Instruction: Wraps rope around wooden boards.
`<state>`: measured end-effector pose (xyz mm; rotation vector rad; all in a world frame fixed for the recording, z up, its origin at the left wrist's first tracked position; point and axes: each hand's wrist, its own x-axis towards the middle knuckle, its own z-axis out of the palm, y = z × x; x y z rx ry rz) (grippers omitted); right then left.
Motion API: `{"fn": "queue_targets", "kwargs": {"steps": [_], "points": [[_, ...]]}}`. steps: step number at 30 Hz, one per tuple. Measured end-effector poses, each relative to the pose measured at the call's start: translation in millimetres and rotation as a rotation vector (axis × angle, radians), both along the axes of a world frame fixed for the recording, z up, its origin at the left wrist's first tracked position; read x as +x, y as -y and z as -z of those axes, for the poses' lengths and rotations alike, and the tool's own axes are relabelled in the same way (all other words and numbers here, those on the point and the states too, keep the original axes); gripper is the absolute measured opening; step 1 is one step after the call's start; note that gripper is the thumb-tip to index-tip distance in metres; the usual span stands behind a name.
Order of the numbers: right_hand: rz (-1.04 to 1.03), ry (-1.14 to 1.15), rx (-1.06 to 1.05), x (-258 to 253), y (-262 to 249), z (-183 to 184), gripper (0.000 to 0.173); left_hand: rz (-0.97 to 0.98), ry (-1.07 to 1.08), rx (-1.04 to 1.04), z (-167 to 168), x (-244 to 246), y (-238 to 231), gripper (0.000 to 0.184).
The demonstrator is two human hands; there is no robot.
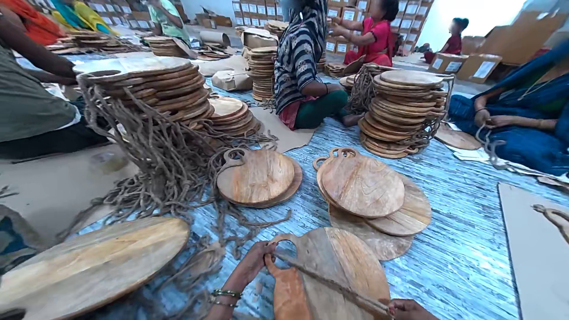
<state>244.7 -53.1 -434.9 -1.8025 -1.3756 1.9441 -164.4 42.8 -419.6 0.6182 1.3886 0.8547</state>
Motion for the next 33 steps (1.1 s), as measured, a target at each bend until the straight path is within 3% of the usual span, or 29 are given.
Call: {"fn": "queue_targets", "kwargs": {"steps": [6,12,20,23,30,33], "points": [[0.057,0.035,0.059,-1.8,-1.7,25.4,0.014,-0.146,-0.099,0.070,9.4,-9.6,7.5,0.014],[0.161,0.142,0.053,-18.9,-23.4,6.2,0.017,-0.262,-0.075,0.038,31.5,-17.7,9.4,0.015],[0.124,0.204,0.110,-21.5,-22.9,8.8,0.019,-0.216,-0.084,0.033,34.2,-22.3,9.3,0.019],[0.046,0.150,0.316,-13.7,-18.8,5.9,0.021,-0.187,-0.055,0.055,31.5,-24.5,12.6,0.019],[0.017,0.291,1.175,-15.5,-5.3,-22.9,0.024,-0.215,0.043,0.029,24.9,-25.1,15.7,0.022],[0.111,0.233,1.081,-18.0,-2.0,-11.3,0.029,-0.226,0.067,0.032,27.4,-25.0,16.4,0.021]]}}
